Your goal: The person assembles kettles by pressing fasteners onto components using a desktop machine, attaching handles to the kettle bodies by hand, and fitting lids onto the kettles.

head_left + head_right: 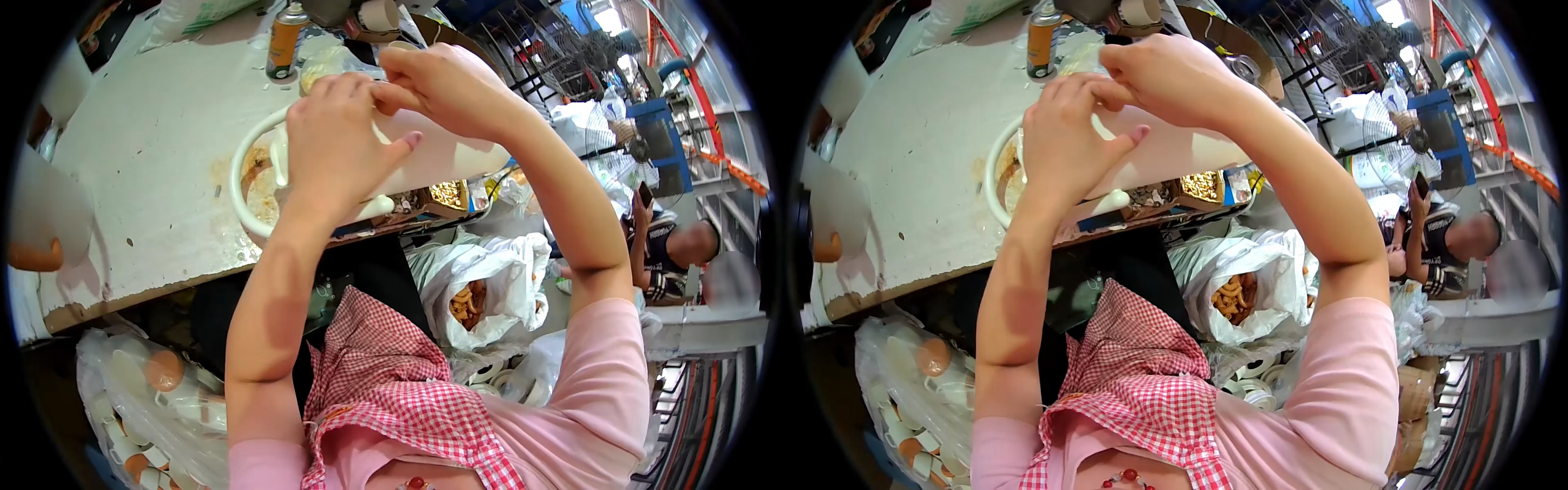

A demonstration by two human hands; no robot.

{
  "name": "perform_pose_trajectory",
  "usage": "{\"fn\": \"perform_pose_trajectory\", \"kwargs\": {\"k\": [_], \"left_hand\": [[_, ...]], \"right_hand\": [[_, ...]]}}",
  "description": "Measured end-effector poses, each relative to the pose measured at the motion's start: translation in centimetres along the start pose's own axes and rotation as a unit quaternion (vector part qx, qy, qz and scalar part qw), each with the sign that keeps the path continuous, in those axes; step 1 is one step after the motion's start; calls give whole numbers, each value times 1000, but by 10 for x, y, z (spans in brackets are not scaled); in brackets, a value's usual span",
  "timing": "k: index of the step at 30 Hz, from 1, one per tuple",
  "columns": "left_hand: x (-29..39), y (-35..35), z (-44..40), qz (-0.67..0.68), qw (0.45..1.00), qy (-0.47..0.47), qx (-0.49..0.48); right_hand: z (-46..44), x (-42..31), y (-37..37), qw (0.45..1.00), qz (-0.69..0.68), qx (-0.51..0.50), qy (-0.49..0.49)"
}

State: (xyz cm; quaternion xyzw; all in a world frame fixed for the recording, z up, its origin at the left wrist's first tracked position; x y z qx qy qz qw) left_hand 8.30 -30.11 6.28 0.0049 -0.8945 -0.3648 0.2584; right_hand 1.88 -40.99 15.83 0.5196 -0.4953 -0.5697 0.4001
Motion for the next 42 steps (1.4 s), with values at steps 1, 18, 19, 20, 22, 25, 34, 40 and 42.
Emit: {"fn": "perform_pose_trajectory", "kwargs": {"k": [1,18,19,20,22,25,34,40,42], "left_hand": [[1,3,-2,-7,1000,-6,16],[41,-12,-50,174,979,93,-55],[39,-11,-52,172,979,88,-62],[34,-11,-55,171,977,96,-87],[32,-3,-62,79,993,52,-70],[7,47,-70,56,995,72,-41],[-111,194,59,66,986,150,-18],[-105,169,93,73,973,219,-5],[-101,161,97,67,975,211,-15]], "right_hand": [[-2,5,-2,1000,2,13,23],[211,118,-145,803,-328,423,-263],[209,121,-153,861,-224,370,-267],[207,130,-162,858,-228,372,-270],[192,142,-169,905,-110,320,-258],[183,143,-163,931,-51,162,-323],[179,151,-178,919,-132,197,-314],[169,140,-168,913,-92,151,-367],[168,144,-173,915,-100,166,-354]]}}
Point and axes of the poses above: each hand's wrist, its own z-axis away from the middle knuckle, its own y-axis out of the back of the hand, x = y × z, the point moved 3 cm from there along -z, towards the middle knuckle, and after that the axes turned 13 degrees about -z, right-handed, at the moved point
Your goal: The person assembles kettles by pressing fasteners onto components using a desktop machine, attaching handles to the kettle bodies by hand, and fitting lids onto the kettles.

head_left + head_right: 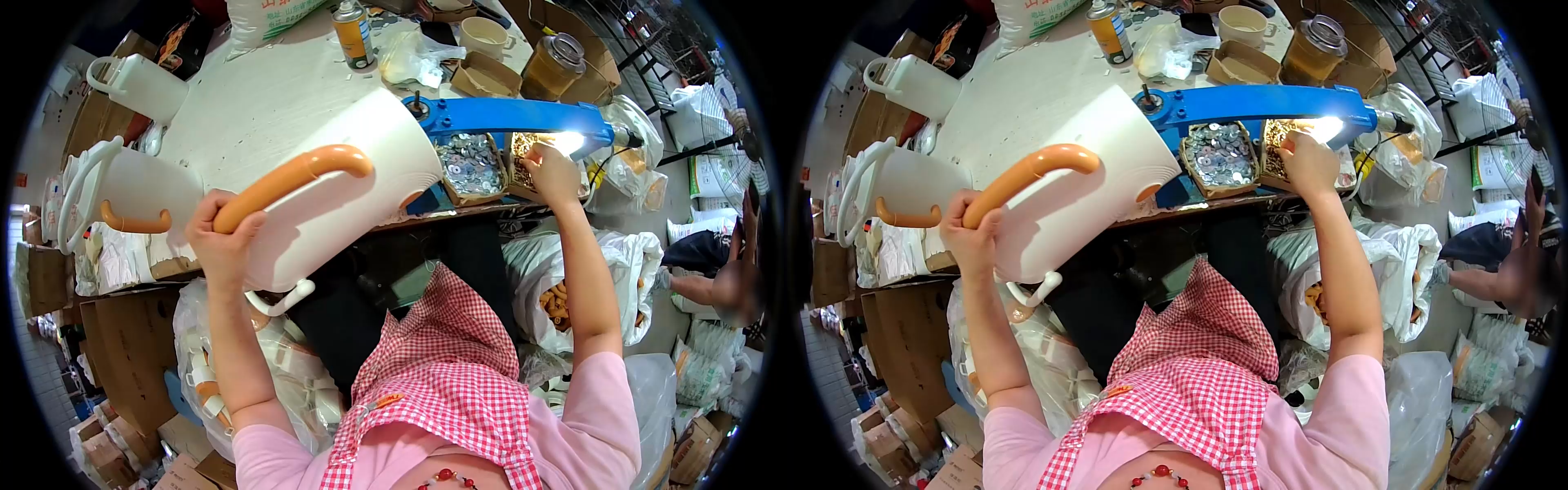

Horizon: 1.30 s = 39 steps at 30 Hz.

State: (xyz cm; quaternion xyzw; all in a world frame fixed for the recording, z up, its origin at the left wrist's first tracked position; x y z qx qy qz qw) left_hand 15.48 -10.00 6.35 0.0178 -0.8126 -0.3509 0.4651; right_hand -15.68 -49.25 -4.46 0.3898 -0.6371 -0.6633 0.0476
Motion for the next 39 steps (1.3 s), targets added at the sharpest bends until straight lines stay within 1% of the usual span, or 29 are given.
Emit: {"fn": "perform_pose_trajectory", "kwargs": {"k": [1,3,4,5,7,9,11,12,13,15,16,17,19,20,22,23,25,27,29,33,35,37,39], "left_hand": [[1,-2,3,2,1000,3,4],[8,-5,8,9,1000,-23,-3],[11,-5,10,15,1000,-17,-4],[10,-3,12,17,1000,-10,-2],[15,-5,17,-5,999,-41,-2],[16,-6,20,3,999,-50,-7],[15,-9,23,46,998,-46,-16],[15,-11,22,48,998,-45,-7],[14,-12,23,50,998,-43,-12],[9,-10,19,45,998,-43,-17],[8,-10,17,50,998,-44,-11],[8,-10,17,55,997,-52,-8],[9,-10,20,59,997,-52,-14],[9,-10,20,58,997,-44,-12],[8,-10,18,57,997,-42,-11],[8,-9,18,53,997,-46,-19],[6,-10,19,52,997,-45,-19],[6,-9,20,58,997,-57,-12],[4,-8,19,57,997,-56,-7],[5,-8,17,47,998,-46,-5],[4,-9,17,53,998,-42,-7],[4,-8,19,58,997,-39,-12],[4,-8,19,46,998,-44,3]], "right_hand": [[0,0,-1,1000,3,-1,4],[4,-2,0,999,-4,50,21],[6,-3,0,996,-22,75,39],[10,-6,1,996,-18,69,43],[16,-12,15,989,-115,85,25],[24,-25,23,960,-252,103,61],[26,-62,40,925,-368,79,56],[24,-81,50,934,-330,90,100],[21,-93,54,936,-327,90,96],[14,-112,55,931,-336,69,121],[11,-117,51,890,-438,54,112],[3,-129,54,892,-432,50,121],[3,-162,62,831,-530,36,164],[-3,-169,56,832,-529,35,161],[-24,-184,42,803,-567,-41,179],[-28,-187,39,803,-566,-40,180],[-34,-191,31,827,-531,-72,173],[-37,-189,30,825,-533,-84,170],[-38,-189,31,826,-526,-120,164],[-39,-194,35,833,-511,-107,182],[-40,-197,39,848,-480,-120,191],[-41,-196,40,851,-471,-125,197],[-43,-198,43,854,-461,-129,204]]}}
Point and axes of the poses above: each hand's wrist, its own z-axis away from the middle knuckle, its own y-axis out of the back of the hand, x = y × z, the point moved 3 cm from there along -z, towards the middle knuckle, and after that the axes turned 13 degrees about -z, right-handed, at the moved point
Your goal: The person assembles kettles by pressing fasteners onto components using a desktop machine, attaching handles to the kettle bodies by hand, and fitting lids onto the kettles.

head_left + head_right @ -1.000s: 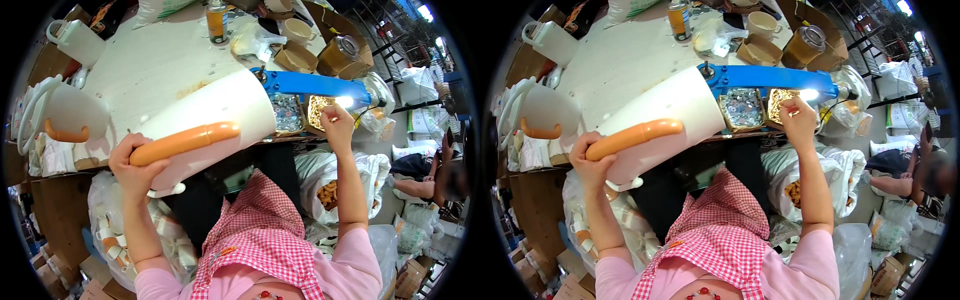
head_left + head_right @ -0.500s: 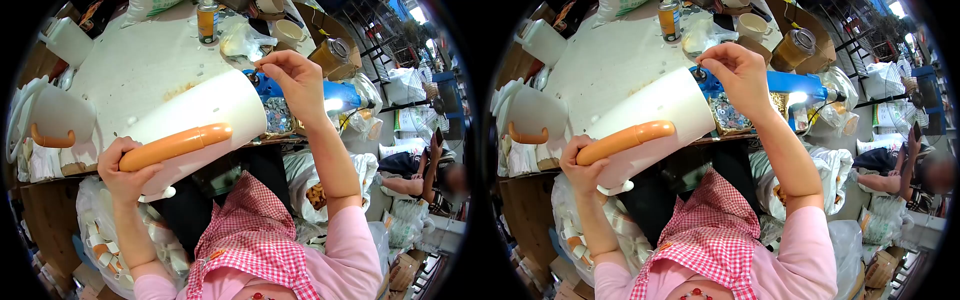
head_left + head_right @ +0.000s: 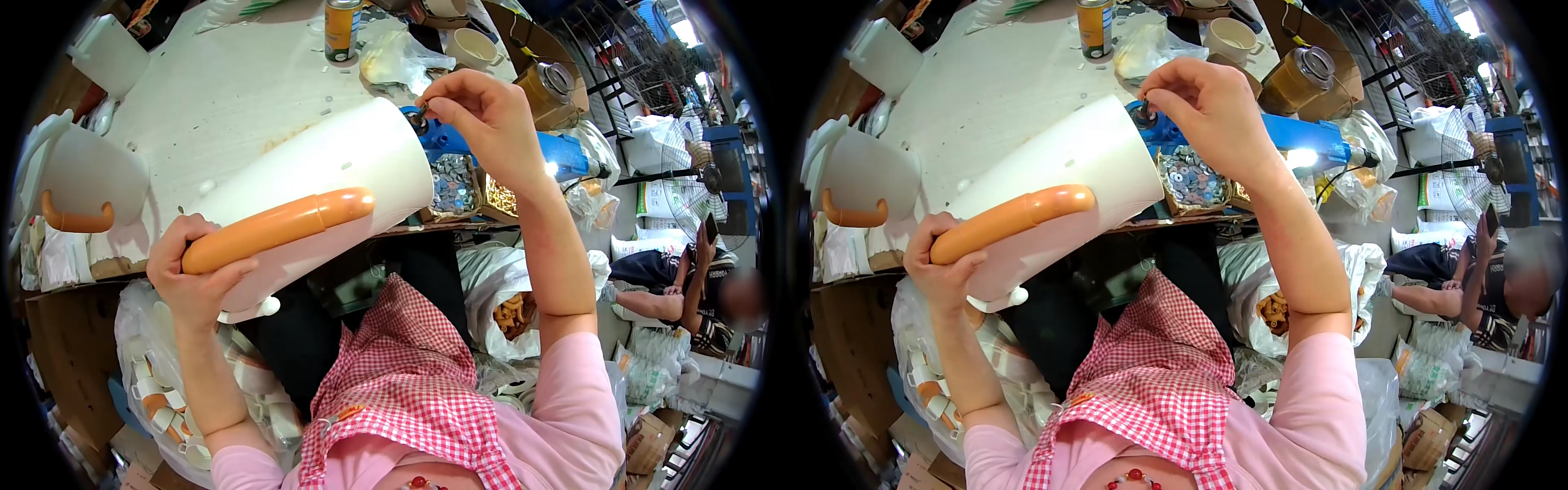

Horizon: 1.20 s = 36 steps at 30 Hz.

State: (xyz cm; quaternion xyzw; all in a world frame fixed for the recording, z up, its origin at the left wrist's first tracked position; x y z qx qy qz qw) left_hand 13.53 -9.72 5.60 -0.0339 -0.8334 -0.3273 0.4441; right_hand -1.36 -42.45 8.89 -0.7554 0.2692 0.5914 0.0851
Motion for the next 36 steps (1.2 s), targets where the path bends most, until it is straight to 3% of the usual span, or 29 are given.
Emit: {"fn": "perform_pose_trajectory", "kwargs": {"k": [2,5,8,10,12,16,18,21,24,28,29,36], "left_hand": [[-2,1,1,-1,1000,12,0],[-4,3,2,-2,1000,13,-9],[-8,5,0,4,1000,1,0],[-18,13,1,6,1000,7,7],[-31,25,3,-6,999,-7,49],[-52,42,4,31,999,6,39],[-50,40,3,46,999,-12,23],[-36,36,4,27,999,-28,12],[-34,35,7,28,1000,-7,10],[-37,34,5,20,999,-4,51],[-37,34,4,6,998,-4,64],[-29,29,7,55,997,21,48]], "right_hand": [[-1,-7,-1,995,92,-26,-2],[-7,-7,3,991,115,-72,-18],[10,-12,-3,999,15,-19,25],[40,-3,2,997,18,46,53],[78,31,13,984,-105,-8,-147],[102,82,7,967,201,41,-150],[97,97,3,941,322,14,-103],[95,110,0,939,342,1,-36],[96,106,2,935,350,19,-54],[96,48,2,970,202,125,58],[87,29,0,957,206,148,142],[19,3,-7,927,162,151,304]]}}
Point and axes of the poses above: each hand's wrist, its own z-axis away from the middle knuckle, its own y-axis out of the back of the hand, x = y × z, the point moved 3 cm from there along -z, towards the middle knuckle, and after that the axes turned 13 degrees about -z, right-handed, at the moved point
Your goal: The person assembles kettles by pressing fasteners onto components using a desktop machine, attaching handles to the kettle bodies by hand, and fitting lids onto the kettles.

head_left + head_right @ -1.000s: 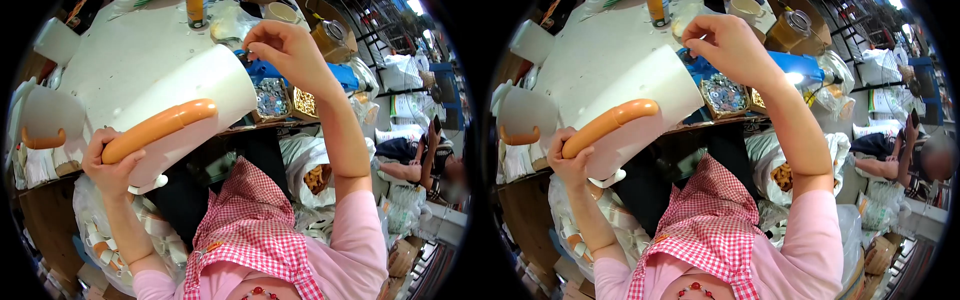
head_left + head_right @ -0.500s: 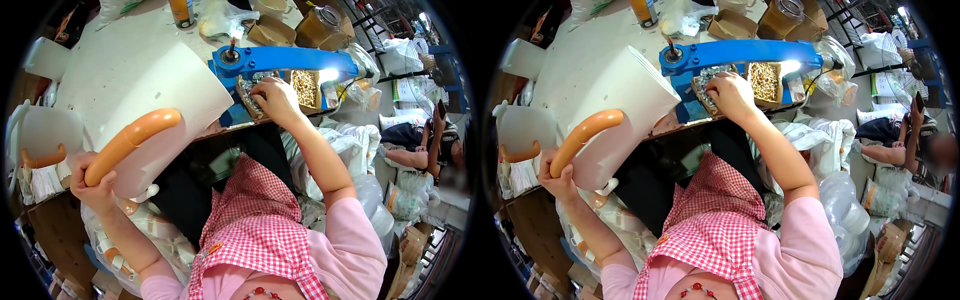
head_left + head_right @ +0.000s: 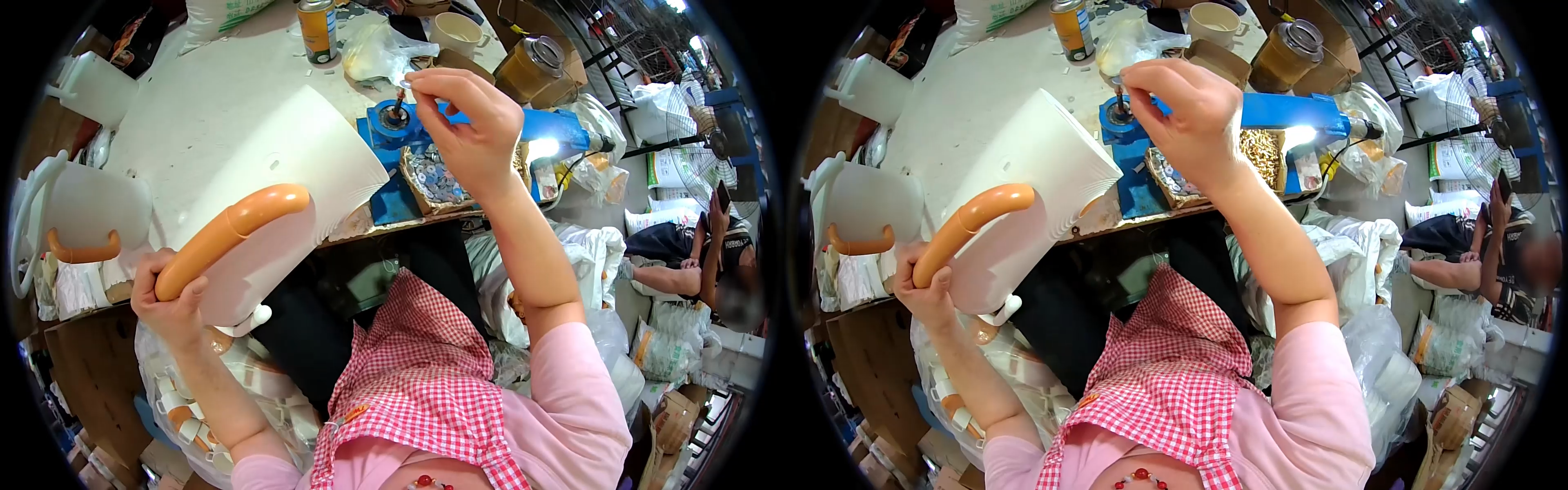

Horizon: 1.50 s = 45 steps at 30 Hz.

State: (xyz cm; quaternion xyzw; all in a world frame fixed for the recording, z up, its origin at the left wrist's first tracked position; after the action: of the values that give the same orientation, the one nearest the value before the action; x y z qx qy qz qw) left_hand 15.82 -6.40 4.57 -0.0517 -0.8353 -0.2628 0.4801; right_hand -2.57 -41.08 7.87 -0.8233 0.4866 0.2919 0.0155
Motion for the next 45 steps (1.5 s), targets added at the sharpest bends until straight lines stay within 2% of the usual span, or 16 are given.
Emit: {"fn": "perform_pose_trajectory", "kwargs": {"k": [2,10,12,13,14,16,17,18,21,23,24,26,28,31,41,45], "left_hand": [[1,1,0,-2,1000,-12,13],[-8,4,-4,-30,999,-1,36],[-8,6,-9,-38,999,5,38],[-7,6,-11,-22,999,-7,31],[-4,5,-14,-6,1000,-20,23],[13,1,-26,-14,998,-59,-5],[24,-3,-32,-18,995,-97,-31],[29,-7,-37,-20,994,-100,-33],[47,-19,-48,-39,989,-145,1],[52,-25,-54,-126,987,-68,69],[58,-34,-59,-130,987,-68,69],[71,-50,-73,-156,972,-35,172],[81,-67,-80,-136,975,-60,165],[92,-95,-85,-123,981,-64,132],[85,-118,-100,-136,982,-68,114],[73,-120,-106,-134,986,-27,97]], "right_hand": [[-2,0,-4,987,99,-69,108],[3,-11,-3,967,175,-129,135],[14,-19,-3,996,53,-32,69],[26,-25,-11,995,-35,-25,-87],[31,-35,-18,973,-77,-67,-209],[38,-38,-31,932,-204,-36,-297],[38,-38,-32,894,-229,-79,-376],[37,-39,-33,895,-231,-75,-375],[40,-35,-35,834,-378,-33,-400],[43,-33,-31,840,-378,-17,-388],[45,-33,-29,845,-376,-5,-379],[55,-30,-28,847,-390,33,-360],[65,-21,-19,829,-425,92,-351],[74,-6,-5,831,-443,124,-313],[74,6,0,842,-403,136,-332],[73,4,-1,846,-364,134,-366]]}}
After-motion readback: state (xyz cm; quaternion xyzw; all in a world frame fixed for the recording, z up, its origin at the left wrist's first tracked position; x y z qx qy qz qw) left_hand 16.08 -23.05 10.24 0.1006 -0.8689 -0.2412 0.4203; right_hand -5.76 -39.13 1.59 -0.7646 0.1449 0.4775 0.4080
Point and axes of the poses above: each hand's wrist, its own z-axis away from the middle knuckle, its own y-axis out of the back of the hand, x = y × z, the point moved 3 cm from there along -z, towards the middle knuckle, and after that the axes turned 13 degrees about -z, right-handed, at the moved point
